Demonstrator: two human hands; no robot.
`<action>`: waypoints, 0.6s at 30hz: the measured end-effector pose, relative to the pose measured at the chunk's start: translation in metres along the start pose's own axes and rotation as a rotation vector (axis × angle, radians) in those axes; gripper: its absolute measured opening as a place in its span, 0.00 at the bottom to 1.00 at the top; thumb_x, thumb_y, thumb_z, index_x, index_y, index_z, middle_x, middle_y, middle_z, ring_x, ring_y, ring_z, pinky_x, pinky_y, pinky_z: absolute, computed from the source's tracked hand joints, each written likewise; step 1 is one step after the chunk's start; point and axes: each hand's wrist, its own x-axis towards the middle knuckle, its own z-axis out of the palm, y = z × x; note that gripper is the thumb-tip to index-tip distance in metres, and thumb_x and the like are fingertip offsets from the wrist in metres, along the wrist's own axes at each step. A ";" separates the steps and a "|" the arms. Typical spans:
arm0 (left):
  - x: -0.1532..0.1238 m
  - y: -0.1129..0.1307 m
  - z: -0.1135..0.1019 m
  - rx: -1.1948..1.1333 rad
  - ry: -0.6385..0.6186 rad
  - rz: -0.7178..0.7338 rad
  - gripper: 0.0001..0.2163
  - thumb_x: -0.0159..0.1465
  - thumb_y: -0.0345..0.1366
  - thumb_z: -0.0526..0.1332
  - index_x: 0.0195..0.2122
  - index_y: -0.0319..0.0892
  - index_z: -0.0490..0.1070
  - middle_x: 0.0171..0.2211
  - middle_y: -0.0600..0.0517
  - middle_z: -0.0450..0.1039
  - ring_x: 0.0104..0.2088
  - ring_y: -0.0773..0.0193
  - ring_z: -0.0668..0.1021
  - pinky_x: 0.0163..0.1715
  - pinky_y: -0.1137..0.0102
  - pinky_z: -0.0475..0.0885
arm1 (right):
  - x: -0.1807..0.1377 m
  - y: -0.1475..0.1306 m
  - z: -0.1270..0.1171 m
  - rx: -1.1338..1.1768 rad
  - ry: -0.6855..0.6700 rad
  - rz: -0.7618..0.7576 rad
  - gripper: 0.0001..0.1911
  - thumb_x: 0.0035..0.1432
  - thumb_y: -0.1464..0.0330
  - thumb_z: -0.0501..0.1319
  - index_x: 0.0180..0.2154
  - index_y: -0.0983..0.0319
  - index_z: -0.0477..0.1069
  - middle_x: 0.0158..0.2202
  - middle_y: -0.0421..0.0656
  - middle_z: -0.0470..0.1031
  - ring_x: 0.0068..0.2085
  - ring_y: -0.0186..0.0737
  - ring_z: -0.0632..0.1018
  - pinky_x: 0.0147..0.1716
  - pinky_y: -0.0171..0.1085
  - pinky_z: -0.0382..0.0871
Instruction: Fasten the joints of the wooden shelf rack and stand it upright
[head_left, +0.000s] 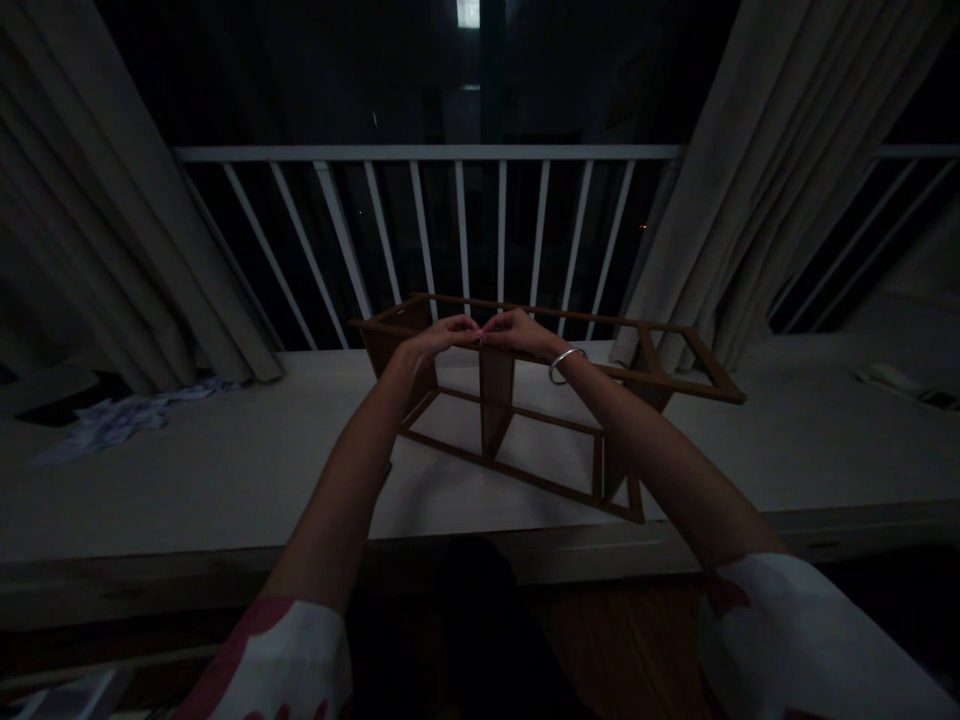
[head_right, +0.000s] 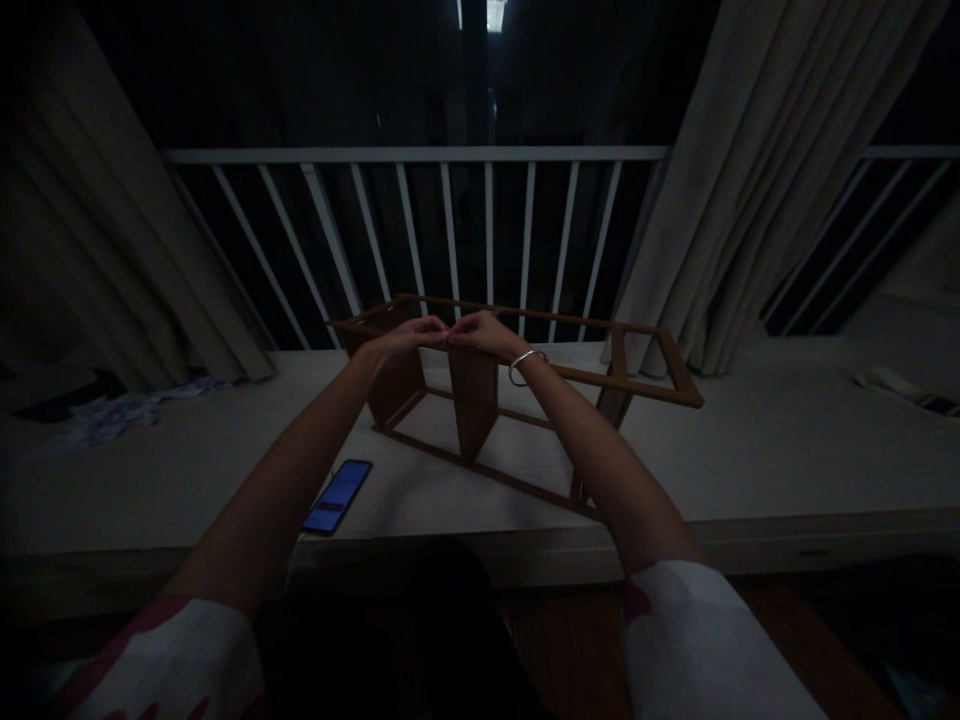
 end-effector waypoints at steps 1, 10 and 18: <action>0.000 0.000 0.000 -0.001 -0.004 0.004 0.13 0.48 0.41 0.61 0.32 0.39 0.69 0.30 0.53 0.68 0.33 0.67 0.70 0.39 0.68 0.60 | 0.000 0.000 0.000 0.001 -0.005 -0.002 0.18 0.39 0.61 0.62 0.31 0.68 0.72 0.25 0.40 0.70 0.26 0.29 0.67 0.25 0.30 0.58; -0.004 0.003 0.003 0.009 0.000 0.015 0.15 0.47 0.42 0.62 0.33 0.39 0.69 0.31 0.52 0.68 0.35 0.65 0.70 0.39 0.68 0.61 | 0.000 0.001 -0.001 0.009 -0.009 0.022 0.18 0.40 0.61 0.61 0.31 0.69 0.71 0.23 0.39 0.68 0.23 0.26 0.65 0.22 0.28 0.56; -0.004 0.004 0.002 -0.026 -0.016 0.001 0.16 0.47 0.41 0.62 0.37 0.40 0.70 0.34 0.50 0.70 0.37 0.64 0.70 0.41 0.67 0.61 | 0.000 0.002 -0.002 -0.001 -0.019 0.032 0.17 0.40 0.62 0.61 0.31 0.68 0.71 0.24 0.40 0.69 0.24 0.27 0.66 0.22 0.28 0.57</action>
